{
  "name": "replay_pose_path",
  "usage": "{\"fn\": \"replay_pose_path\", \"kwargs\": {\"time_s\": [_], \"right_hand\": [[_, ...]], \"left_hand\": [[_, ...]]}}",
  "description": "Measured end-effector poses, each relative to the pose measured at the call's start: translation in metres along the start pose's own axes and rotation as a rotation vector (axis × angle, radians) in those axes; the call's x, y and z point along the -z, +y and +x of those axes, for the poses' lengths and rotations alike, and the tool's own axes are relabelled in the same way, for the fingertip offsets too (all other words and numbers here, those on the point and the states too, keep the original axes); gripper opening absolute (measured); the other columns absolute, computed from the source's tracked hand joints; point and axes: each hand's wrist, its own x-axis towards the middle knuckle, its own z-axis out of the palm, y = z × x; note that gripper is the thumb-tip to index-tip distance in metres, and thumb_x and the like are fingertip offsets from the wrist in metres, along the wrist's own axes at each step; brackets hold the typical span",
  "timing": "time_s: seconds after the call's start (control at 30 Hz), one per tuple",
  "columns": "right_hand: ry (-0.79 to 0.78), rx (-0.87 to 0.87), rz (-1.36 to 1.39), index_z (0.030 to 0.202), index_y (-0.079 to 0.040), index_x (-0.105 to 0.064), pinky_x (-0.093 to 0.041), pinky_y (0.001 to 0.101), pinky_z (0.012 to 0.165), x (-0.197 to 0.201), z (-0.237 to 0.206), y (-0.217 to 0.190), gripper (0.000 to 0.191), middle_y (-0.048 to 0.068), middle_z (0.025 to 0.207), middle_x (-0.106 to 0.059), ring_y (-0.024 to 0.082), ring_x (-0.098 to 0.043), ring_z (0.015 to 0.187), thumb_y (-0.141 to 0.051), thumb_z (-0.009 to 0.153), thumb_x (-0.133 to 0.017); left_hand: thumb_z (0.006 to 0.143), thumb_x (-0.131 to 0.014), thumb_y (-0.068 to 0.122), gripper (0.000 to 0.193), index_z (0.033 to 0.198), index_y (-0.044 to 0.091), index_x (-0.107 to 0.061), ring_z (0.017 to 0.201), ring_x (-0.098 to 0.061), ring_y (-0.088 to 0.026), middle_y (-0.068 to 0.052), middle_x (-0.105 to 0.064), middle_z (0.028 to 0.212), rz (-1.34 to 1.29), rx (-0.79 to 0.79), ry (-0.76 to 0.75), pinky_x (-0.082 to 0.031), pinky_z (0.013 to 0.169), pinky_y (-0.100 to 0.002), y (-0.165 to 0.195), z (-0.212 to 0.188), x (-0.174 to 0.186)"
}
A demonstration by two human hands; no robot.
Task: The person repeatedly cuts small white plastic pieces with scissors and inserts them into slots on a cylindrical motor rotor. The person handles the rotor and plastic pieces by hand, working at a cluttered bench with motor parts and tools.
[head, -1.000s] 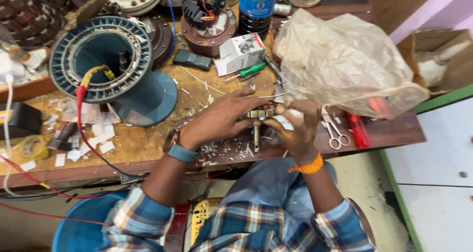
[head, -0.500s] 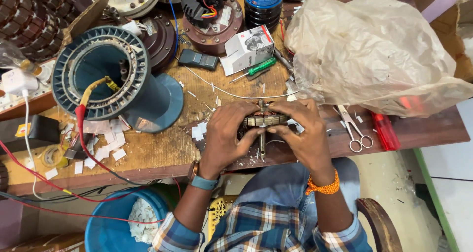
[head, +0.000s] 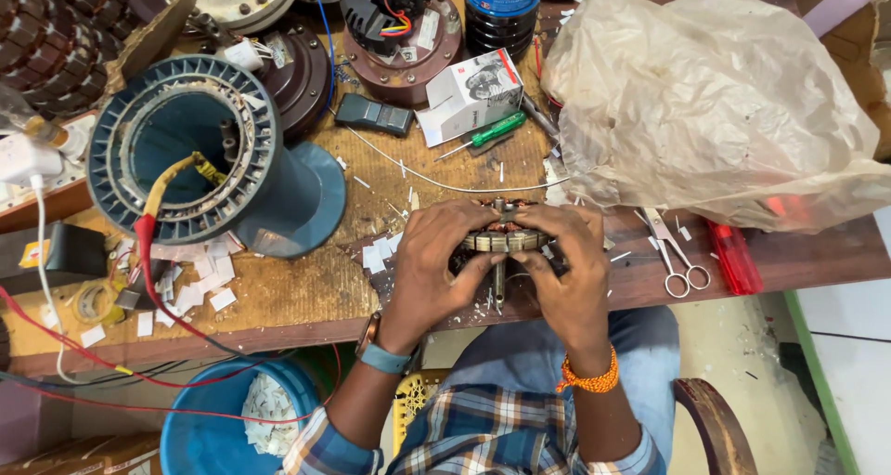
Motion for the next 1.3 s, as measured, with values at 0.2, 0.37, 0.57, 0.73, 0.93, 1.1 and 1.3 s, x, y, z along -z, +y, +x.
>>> {"fn": "replay_pose_path", "kwargs": {"time_s": [0.2, 0.37, 0.57, 0.73, 0.93, 1.1, 1.3], "right_hand": [[0.051, -0.014, -0.005, 0.117, -0.007, -0.066, -0.045, 0.0406, 0.106, -0.012, -0.008, 0.008, 0.026, 0.008, 0.121, -0.07, 0.027, -0.058, 0.116, -0.018, 0.095, -0.074], [0.108, -0.026, -0.001, 0.116, -0.006, -0.064, -0.045, 0.04, 0.108, -0.019, -0.012, 0.014, 0.025, 0.008, 0.121, -0.069, 0.026, -0.058, 0.119, -0.025, 0.101, -0.069], [0.127, -0.022, 0.047, 0.119, -0.006, -0.062, -0.045, 0.041, 0.109, -0.021, -0.013, 0.021, 0.032, 0.009, 0.123, -0.068, 0.027, -0.057, 0.121, -0.035, 0.105, -0.061], [0.122, 0.004, 0.038, 0.124, -0.007, -0.06, -0.046, 0.0407, 0.11, -0.024, -0.016, 0.03, 0.026, 0.008, 0.125, -0.068, 0.028, -0.058, 0.123, -0.028, 0.109, -0.055], [0.106, -0.009, 0.052, 0.124, -0.006, -0.059, -0.047, 0.0414, 0.11, -0.025, -0.015, 0.03, 0.017, 0.011, 0.126, -0.065, 0.029, -0.057, 0.124, -0.014, 0.11, -0.053], [0.125, -0.007, 0.088, 0.125, -0.006, -0.059, -0.046, 0.0412, 0.111, -0.021, -0.012, 0.028, 0.021, 0.01, 0.126, -0.065, 0.029, -0.057, 0.124, -0.018, 0.109, -0.053], [0.133, -0.028, 0.114, 0.124, -0.005, -0.062, -0.047, 0.042, 0.11, -0.014, -0.013, 0.028, 0.024, 0.011, 0.124, -0.066, 0.03, -0.058, 0.123, -0.022, 0.11, -0.055]], "left_hand": [[0.085, -0.081, 0.022, 0.048, 0.127, 0.006, -0.064, 0.125, -0.064, -0.032, -0.012, -0.07, 0.125, -0.1, 0.034, 0.023, -0.045, 0.111, -0.047, -0.004, -0.003, -0.008], [0.089, -0.076, 0.021, 0.039, 0.121, 0.004, -0.062, 0.122, -0.063, -0.032, -0.012, -0.068, 0.121, -0.02, -0.039, 0.025, -0.045, 0.106, -0.047, -0.005, 0.003, -0.014], [0.088, -0.075, 0.023, 0.035, 0.115, 0.004, -0.063, 0.113, -0.065, -0.029, -0.01, -0.07, 0.113, 0.037, -0.086, 0.012, -0.044, 0.099, -0.045, -0.01, 0.011, -0.016], [0.092, -0.068, 0.028, 0.032, 0.113, 0.004, -0.064, 0.111, -0.065, -0.03, -0.011, -0.069, 0.111, 0.042, -0.05, 0.024, -0.044, 0.099, -0.045, -0.019, 0.004, -0.022], [0.091, -0.065, 0.029, 0.03, 0.11, 0.006, -0.065, 0.11, -0.064, -0.027, -0.01, -0.069, 0.109, 0.045, 0.011, 0.053, -0.044, 0.098, -0.045, -0.024, -0.002, -0.032], [0.082, -0.077, 0.022, 0.041, 0.119, 0.01, -0.067, 0.11, -0.063, -0.025, -0.006, -0.069, 0.111, 0.008, -0.058, 0.004, -0.044, 0.096, -0.042, -0.023, 0.005, -0.026], [0.072, -0.077, 0.011, 0.044, 0.115, 0.016, -0.07, 0.107, -0.065, -0.024, -0.002, -0.069, 0.109, 0.023, -0.106, 0.001, -0.045, 0.097, -0.041, -0.009, 0.013, -0.025]]}}
